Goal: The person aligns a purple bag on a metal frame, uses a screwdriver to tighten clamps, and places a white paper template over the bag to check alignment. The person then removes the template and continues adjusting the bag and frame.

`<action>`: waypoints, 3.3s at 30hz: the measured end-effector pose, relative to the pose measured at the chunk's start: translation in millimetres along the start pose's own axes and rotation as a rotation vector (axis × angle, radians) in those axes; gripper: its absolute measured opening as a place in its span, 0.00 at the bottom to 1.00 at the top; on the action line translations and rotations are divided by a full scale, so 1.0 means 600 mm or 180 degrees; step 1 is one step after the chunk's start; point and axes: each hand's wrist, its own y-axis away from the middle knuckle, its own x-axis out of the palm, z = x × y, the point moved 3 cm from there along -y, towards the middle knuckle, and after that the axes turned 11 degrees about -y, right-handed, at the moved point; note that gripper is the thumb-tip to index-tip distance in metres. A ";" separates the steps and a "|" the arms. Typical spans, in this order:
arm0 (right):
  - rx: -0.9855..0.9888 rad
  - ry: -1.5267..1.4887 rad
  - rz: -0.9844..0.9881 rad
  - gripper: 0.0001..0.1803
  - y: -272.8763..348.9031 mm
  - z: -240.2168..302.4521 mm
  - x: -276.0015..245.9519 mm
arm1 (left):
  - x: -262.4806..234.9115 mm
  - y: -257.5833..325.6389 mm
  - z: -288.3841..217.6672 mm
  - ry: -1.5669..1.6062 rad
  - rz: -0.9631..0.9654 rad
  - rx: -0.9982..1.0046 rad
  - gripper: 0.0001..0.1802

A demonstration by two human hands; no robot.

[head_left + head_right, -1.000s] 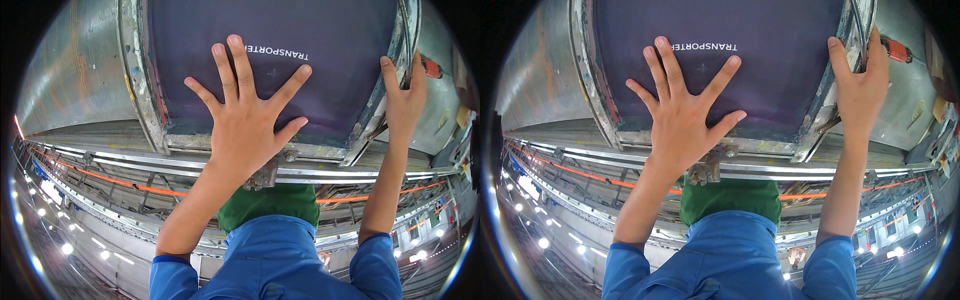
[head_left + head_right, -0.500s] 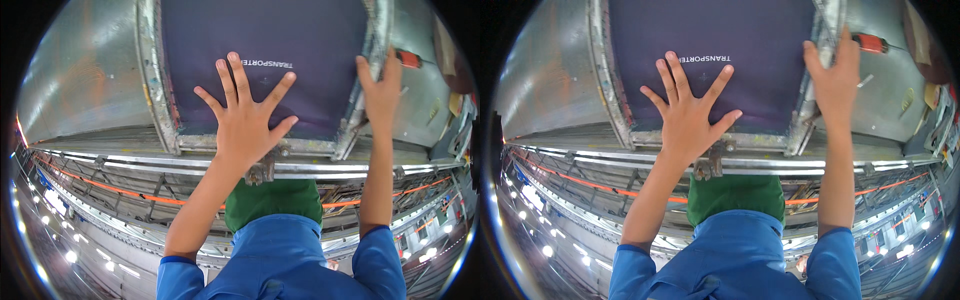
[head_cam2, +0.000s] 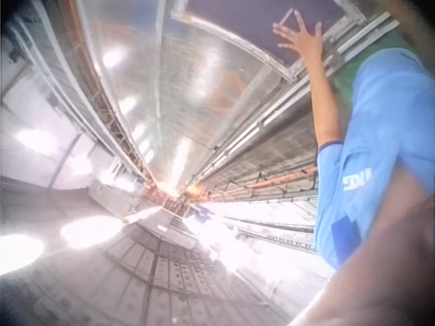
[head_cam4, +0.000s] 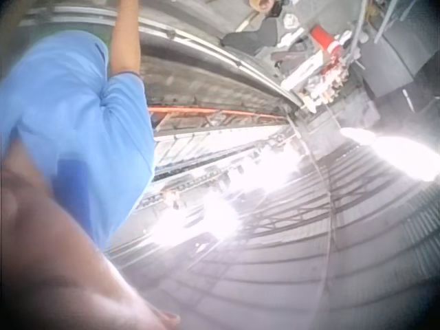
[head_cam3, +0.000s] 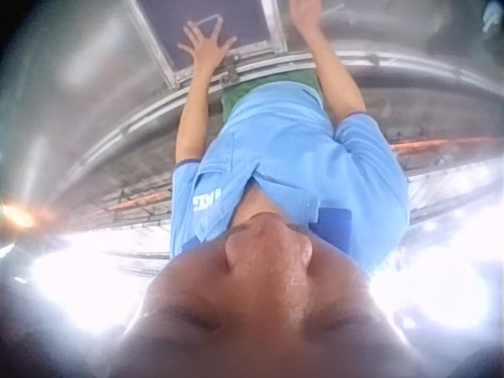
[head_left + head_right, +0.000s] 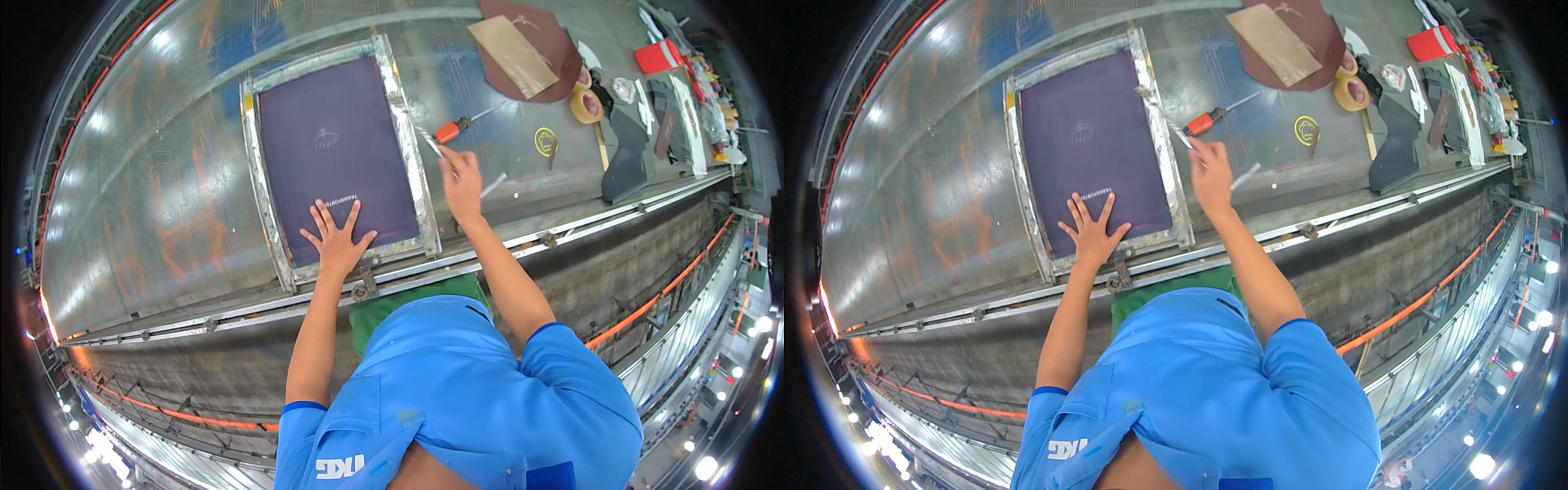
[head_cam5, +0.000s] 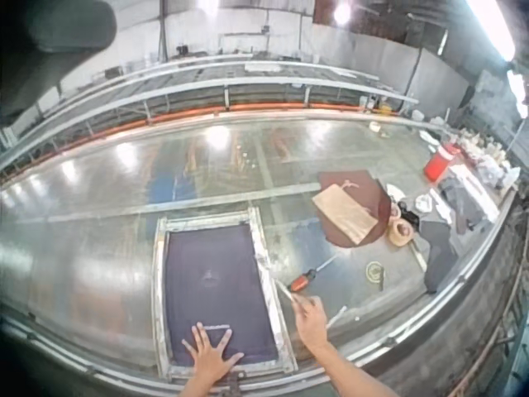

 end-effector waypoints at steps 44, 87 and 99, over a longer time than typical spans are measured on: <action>-0.0803 0.1178 0.2696 0.18 0.181 0.462 -0.163 | 0.033 0.016 0.103 -0.0108 -0.1219 0.0750 0.33; -0.2456 0.1917 0.2115 0.32 0.211 0.445 0.025 | 0.042 0.010 0.094 0.0150 -0.0873 0.0665 0.33; -0.0127 0.1087 0.2490 0.16 0.237 0.497 0.046 | 0.039 0.010 0.108 0.0148 -0.0814 0.0619 0.33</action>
